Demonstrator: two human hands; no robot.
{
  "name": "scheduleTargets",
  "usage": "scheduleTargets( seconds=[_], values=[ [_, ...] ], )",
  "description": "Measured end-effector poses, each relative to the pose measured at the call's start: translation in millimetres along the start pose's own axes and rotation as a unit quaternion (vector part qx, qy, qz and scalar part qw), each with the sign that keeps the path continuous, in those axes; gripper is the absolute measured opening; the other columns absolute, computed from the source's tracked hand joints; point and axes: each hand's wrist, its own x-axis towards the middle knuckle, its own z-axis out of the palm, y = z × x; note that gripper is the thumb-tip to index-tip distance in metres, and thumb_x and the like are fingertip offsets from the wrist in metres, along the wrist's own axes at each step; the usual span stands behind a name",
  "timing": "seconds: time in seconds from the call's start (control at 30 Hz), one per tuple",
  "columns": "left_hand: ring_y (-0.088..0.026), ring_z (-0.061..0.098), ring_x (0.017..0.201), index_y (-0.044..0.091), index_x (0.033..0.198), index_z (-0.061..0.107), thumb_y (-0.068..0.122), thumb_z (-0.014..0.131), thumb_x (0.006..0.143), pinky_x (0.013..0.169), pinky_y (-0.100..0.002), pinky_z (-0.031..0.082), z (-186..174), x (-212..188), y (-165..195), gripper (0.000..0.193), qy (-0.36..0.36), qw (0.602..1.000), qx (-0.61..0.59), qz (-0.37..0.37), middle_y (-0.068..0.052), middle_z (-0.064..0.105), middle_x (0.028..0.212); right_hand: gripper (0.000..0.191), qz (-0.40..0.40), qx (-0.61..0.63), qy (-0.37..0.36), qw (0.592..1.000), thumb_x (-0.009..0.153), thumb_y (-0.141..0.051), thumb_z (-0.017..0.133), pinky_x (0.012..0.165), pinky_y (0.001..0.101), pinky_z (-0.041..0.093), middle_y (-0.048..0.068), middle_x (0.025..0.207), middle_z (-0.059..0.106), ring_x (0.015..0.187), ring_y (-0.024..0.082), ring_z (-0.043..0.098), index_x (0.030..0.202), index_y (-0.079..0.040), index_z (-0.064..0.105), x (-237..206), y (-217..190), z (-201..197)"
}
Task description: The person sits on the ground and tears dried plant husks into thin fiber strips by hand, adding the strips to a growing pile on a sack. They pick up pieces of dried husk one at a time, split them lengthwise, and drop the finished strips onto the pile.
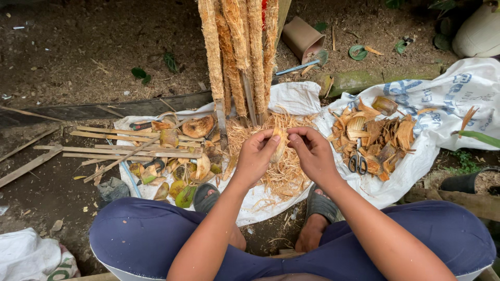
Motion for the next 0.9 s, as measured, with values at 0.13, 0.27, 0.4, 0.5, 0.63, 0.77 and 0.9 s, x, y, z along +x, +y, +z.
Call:
scheduleTargets(
  seconds=[0.13, 0.27, 0.4, 0.5, 0.63, 0.77, 0.9],
  values=[
    [-0.006, 0.063, 0.087, -0.005, 0.12, 0.071, 0.019, 0.067, 0.101, 0.076, -0.023, 0.052, 4.0, -0.4, -4.5, 0.031, 0.001, 1.0, -0.01, -0.005, -0.003, 0.072, 0.099, 0.016, 0.02, 0.112, -0.036, 0.993, 0.098, -0.013, 0.071, 0.074, 0.0261, 0.055, 0.001, 0.091, 0.067, 0.082, 0.009, 0.063, 0.105, -0.001, 0.063, 2.0, 6.7, -1.8],
    [-0.006, 0.062, 0.088, -0.003, 0.118, 0.07, 0.02, 0.066, 0.101, 0.078, -0.023, 0.052, 3.4, 0.1, -10.5, 0.029, -0.005, 1.0, -0.022, -0.017, -0.002, 0.072, 0.099, 0.014, 0.043, 0.135, -0.076, 0.987, 0.098, -0.013, 0.069, 0.073, 0.0258, 0.055, 0.001, 0.088, 0.066, 0.079, 0.009, 0.063, 0.103, -0.002, 0.062, 5.0, 13.2, -5.8],
    [-0.007, 0.062, 0.086, -0.004, 0.117, 0.07, 0.02, 0.066, 0.102, 0.077, -0.024, 0.051, 4.5, 0.0, -15.8, 0.029, -0.014, 0.998, -0.06, -0.024, -0.003, 0.071, 0.098, 0.008, 0.025, 0.081, -0.088, 0.992, 0.102, -0.01, 0.065, 0.074, 0.0255, 0.051, 0.0, 0.089, 0.06, 0.08, 0.01, 0.058, 0.1, -0.005, 0.059, 2.1, 7.0, -3.2],
    [-0.009, 0.062, 0.083, -0.003, 0.116, 0.071, 0.02, 0.064, 0.102, 0.075, -0.026, 0.052, 5.5, 4.3, -16.6, 0.028, 0.05, 0.994, -0.079, -0.051, -0.005, 0.071, 0.096, 0.007, -0.112, -0.055, -0.103, 0.987, 0.1, -0.004, 0.061, 0.08, 0.0275, 0.05, 0.003, 0.093, 0.055, 0.086, 0.014, 0.056, 0.097, -0.006, 0.055, -12.5, -7.5, 6.0],
    [-0.014, 0.061, 0.075, 0.0, 0.114, 0.071, 0.024, 0.058, 0.103, 0.067, -0.03, 0.051, -21.2, 23.5, -9.3, 0.029, 0.169, 0.963, -0.191, -0.091, -0.006, 0.067, 0.09, 0.011, -0.182, -0.14, -0.273, 0.934, 0.091, 0.003, 0.058, 0.083, 0.031, 0.048, 0.006, 0.093, 0.053, 0.089, 0.019, 0.055, 0.092, -0.007, 0.052, -39.9, -28.0, 17.3],
    [-0.015, 0.062, 0.079, -0.002, 0.115, 0.068, 0.021, 0.06, 0.105, 0.07, -0.032, 0.052, -50.3, 31.6, -8.7, 0.027, 0.188, 0.942, -0.273, -0.054, -0.007, 0.066, 0.093, 0.011, -0.146, 0.018, -0.234, 0.961, 0.102, -0.002, 0.057, 0.083, 0.0325, 0.055, 0.007, 0.103, 0.058, 0.091, 0.019, 0.06, 0.094, -0.007, 0.051, -37.7, -38.5, 7.7],
    [-0.013, 0.064, 0.085, -0.002, 0.118, 0.069, 0.023, 0.057, 0.103, 0.078, -0.029, 0.055, -57.1, 34.4, -3.6, 0.031, 0.231, 0.924, -0.305, -0.022, -0.007, 0.069, 0.101, 0.006, -0.069, 0.233, -0.103, 0.965, 0.105, -0.009, 0.051, 0.079, 0.0335, 0.063, 0.007, 0.114, 0.062, 0.095, 0.018, 0.068, 0.099, -0.006, 0.053, -22.4, -40.2, -14.6]
  ],
)
